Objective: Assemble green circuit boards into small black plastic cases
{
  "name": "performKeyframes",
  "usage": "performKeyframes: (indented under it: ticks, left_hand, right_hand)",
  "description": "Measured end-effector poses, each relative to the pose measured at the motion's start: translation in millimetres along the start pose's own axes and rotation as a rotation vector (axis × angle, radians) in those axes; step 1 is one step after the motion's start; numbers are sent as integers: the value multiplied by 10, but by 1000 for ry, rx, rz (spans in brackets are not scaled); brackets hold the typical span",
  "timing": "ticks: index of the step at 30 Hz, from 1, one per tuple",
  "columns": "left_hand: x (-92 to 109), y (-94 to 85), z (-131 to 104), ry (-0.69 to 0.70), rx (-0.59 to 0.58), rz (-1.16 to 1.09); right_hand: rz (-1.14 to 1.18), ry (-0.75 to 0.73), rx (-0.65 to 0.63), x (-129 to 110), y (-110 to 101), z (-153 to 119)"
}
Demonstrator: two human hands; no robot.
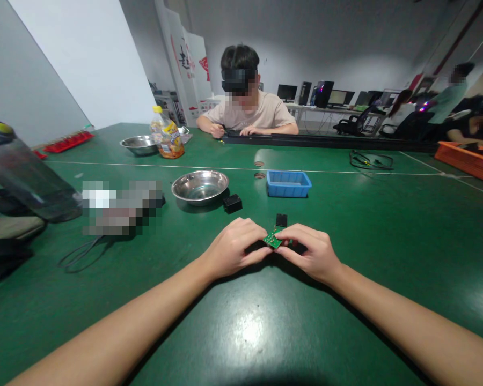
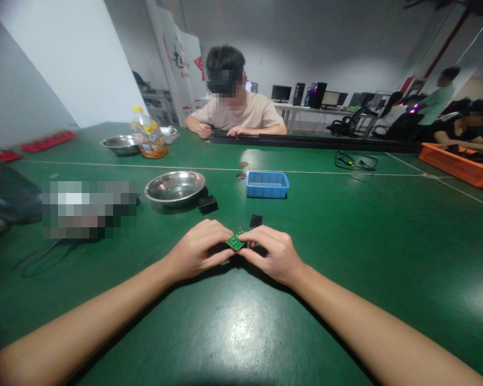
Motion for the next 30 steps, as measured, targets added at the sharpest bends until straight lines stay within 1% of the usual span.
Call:
performKeyframes:
  ticks: [3, 9, 14, 17, 21, 30]
  left_hand:
    - [30, -11, 5, 10, 10, 34]
    - [-7, -12, 6, -28, 5, 56]
    - [-2, -4, 5, -26, -5, 80]
    - [3, -3, 6, -30, -8, 73]
    - [5, -1, 7, -35, -13, 72]
    - [11, 6, 13, -29, -15, 90]
  right_hand:
    - [-12, 5, 1, 16, 4, -15]
    - [-29, 89, -13, 89, 17, -53]
    - [-15, 82, -60, 67, 35, -20]
    - [15, 104, -81, 82, 46, -13]
    - [28, 131, -91, 100, 55, -17]
    - [44, 122, -98, 97, 58, -21]
Point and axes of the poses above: each hand's wrist, its own z-axis towards the middle knuckle, its own y-axis out of the palm, x = y × z, the point moved 9 cm from there along z, towards the middle knuckle, and after that the axes turned 5 degrees about z, right-handed, at the moved point
